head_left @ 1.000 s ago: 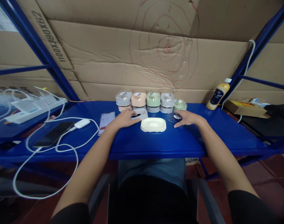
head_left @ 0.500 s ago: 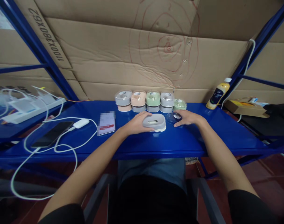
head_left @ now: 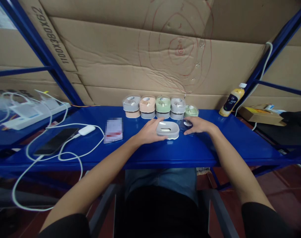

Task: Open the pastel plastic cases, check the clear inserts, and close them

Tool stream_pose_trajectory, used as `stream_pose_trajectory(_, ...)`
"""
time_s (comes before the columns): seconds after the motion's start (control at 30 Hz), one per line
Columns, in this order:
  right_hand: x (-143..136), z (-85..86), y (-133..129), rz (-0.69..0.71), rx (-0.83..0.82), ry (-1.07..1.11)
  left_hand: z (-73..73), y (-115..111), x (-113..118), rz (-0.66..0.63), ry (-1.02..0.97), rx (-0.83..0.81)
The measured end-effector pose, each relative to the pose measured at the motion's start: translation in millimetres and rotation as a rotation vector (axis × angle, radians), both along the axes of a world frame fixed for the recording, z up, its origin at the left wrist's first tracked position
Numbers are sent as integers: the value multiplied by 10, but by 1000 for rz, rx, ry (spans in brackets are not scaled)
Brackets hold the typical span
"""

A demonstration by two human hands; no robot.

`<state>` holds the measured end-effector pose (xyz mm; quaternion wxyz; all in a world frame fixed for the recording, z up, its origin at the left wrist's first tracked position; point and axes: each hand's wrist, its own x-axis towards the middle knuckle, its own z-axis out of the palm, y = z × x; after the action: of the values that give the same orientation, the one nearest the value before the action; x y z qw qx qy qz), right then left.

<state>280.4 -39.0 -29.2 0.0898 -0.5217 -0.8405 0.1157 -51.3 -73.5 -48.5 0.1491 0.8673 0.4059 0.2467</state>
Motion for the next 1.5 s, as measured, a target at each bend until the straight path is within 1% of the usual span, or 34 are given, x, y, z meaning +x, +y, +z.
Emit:
stream_pose_trajectory(0.13,-2,60,-35,-18,54,2,-46,23,-12,-20,20,4)
stream_pose_trajectory(0.23,-70,153,-122,-39,207,94,-115,51,-22,-32,-46,-33)
stream_pose_trajectory(0.27,-117,180,-160,-7,255,143,-143,61,-19,-32,-84,-45)
stream_pose_trajectory(0.33,-251,204,-237,116,297,230,-204,80,-2,-25,-169,-61)
stream_pose_trajectory(0.4,-420,174,-296,235,278,267,-260,97,27,-20,-238,-81)
stream_pose_trajectory(0.43,-507,140,-315,268,266,269,-284,104,43,-20,-264,-93)
stream_pose_trajectory(0.57,-762,-30,-326,287,258,233,-349,126,95,-16,-318,-106)
stream_pose_trajectory(0.63,-810,-84,-319,280,258,210,-368,135,106,-21,-328,-93)
stream_pose_trajectory(0.7,-823,-98,-321,272,247,192,-380,143,106,-32,-333,-85)
stream_pose_trajectory(0.9,-798,-37,-402,233,192,144,-389,137,42,-106,-293,-83)
stream_pose_trajectory(1.0,-656,-25,-541,146,190,104,-386,113,0,-122,-280,-85)
stream_pose_trajectory(1.07,-446,-32,-694,52,210,73,-371,92,-13,-90,-269,-98)
stream_pose_trajectory(1.2,220,-55,-988,-217,206,-20,-306,47,10,-38,-227,-105)
stream_pose_trajectory(1.27,568,-61,-997,-407,163,-71,-275,30,28,-41,-221,-100)
stream_pose_trajectory(1.3,715,-62,-946,-513,138,-92,-265,25,35,-45,-220,-96)
stream_pose_trajectory(1.37,923,-63,-742,-691,116,-96,-258,22,43,-56,-216,-81)
stream_pose_trajectory(1.43,1005,-56,-442,-856,109,-29,-266,31,42,-64,-212,-58)
stream_pose_trajectory(1.5,987,-41,-116,-929,124,10,-280,45,37,-69,-208,-36)
